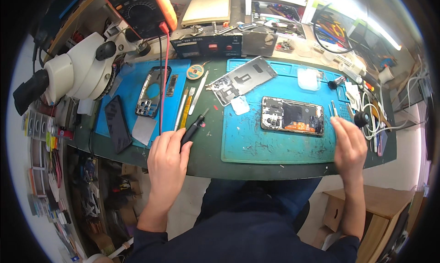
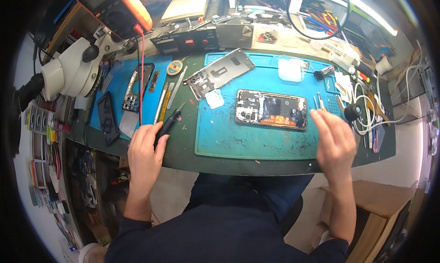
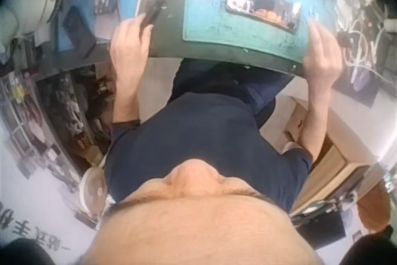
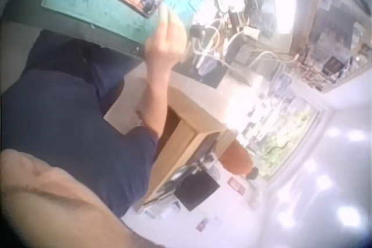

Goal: The person disassembles a smartphone on a workbench, using a screwdriver and tweezers to remove screws and separate internal components. They handle the phone's back cover, battery, and circuit boards while working at a cluttered repair station.

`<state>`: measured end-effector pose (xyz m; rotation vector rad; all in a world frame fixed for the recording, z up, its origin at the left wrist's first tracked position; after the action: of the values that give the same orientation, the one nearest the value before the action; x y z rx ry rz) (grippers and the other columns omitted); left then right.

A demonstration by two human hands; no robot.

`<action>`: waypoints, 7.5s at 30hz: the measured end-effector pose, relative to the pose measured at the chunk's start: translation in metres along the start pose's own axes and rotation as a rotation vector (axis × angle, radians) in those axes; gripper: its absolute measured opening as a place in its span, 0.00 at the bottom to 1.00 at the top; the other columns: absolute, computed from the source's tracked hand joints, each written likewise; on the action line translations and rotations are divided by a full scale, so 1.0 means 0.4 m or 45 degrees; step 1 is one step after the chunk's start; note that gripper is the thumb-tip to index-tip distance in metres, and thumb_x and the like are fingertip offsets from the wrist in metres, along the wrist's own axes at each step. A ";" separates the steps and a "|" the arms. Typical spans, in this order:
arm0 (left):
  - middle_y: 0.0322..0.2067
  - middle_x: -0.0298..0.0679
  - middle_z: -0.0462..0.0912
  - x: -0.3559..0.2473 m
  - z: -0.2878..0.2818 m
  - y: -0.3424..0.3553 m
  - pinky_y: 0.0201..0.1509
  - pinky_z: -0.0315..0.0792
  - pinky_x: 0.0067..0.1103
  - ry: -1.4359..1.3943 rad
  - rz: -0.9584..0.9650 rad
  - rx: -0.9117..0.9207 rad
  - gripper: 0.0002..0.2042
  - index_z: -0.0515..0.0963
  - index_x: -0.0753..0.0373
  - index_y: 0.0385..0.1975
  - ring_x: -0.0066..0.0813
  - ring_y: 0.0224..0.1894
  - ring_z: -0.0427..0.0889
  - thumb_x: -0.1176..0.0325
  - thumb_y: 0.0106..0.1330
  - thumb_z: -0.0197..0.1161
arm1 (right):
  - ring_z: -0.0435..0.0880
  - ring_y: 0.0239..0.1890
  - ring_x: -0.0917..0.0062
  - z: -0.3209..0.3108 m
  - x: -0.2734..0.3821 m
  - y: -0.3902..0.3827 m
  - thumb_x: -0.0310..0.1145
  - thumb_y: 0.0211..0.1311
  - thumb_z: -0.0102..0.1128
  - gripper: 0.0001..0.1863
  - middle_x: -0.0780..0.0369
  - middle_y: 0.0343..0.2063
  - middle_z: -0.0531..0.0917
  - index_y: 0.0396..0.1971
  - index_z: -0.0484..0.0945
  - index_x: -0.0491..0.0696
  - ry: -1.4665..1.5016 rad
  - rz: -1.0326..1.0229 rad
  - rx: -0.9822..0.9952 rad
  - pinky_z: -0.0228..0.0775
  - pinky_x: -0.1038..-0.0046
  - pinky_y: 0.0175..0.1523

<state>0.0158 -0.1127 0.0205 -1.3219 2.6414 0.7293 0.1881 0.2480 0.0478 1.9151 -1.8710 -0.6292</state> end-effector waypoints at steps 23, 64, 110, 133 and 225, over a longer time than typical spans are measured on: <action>0.48 0.36 0.84 -0.177 0.094 -0.035 0.53 0.74 0.35 -0.374 0.426 -0.062 0.21 0.88 0.61 0.57 0.39 0.50 0.82 0.66 0.64 0.80 | 0.87 0.29 0.83 0.118 0.269 -0.110 0.38 0.78 0.70 0.21 0.60 0.35 0.91 0.57 0.77 0.39 1.479 0.573 -0.359 0.78 0.78 0.35; 0.44 0.32 0.83 -0.184 0.108 -0.037 0.49 0.72 0.33 -0.283 0.342 -0.123 0.17 0.90 0.58 0.52 0.35 0.47 0.80 0.69 0.63 0.80 | 0.94 0.41 0.67 0.097 0.214 -0.066 0.25 0.69 0.69 0.21 0.48 0.51 0.87 0.60 0.85 0.36 1.367 0.367 -0.292 0.89 0.68 0.49; 0.54 0.30 0.80 -0.173 0.113 -0.074 0.60 0.72 0.32 -0.141 0.466 -0.032 0.22 0.91 0.50 0.58 0.29 0.55 0.78 0.58 0.62 0.78 | 0.83 0.54 0.75 0.119 0.304 0.026 0.42 0.67 0.76 0.18 0.66 0.65 0.89 0.54 0.84 0.56 0.643 -0.220 0.321 0.70 0.71 0.50; 0.61 0.29 0.86 -0.175 0.112 -0.064 0.57 0.71 0.28 -0.085 0.551 -0.015 0.20 0.91 0.51 0.58 0.27 0.52 0.78 0.59 0.66 0.74 | 0.88 0.33 0.70 0.066 0.257 -0.038 0.42 0.52 0.91 0.28 0.60 0.41 0.88 0.52 0.92 0.48 0.973 -0.042 -0.056 0.81 0.72 0.33; 0.58 0.36 0.91 -0.179 0.123 -0.046 0.54 0.73 0.27 -0.199 0.491 -0.021 0.16 0.93 0.60 0.52 0.36 0.46 0.76 0.71 0.64 0.72 | 0.95 0.38 0.66 0.117 0.328 -0.023 0.37 0.70 0.78 0.13 0.60 0.34 0.92 0.39 0.93 0.41 0.621 -0.171 -0.187 0.92 0.67 0.44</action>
<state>0.0685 -0.0473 -0.0085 -0.7249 2.7909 0.8582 0.1703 0.1188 -0.0023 1.8962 -1.3664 -0.2892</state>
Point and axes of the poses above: each hand's wrist, its own y-axis towards the middle knuckle, its own z-axis out of the palm, x = y × z, the point moved 5 cm from there along y, towards the middle knuckle
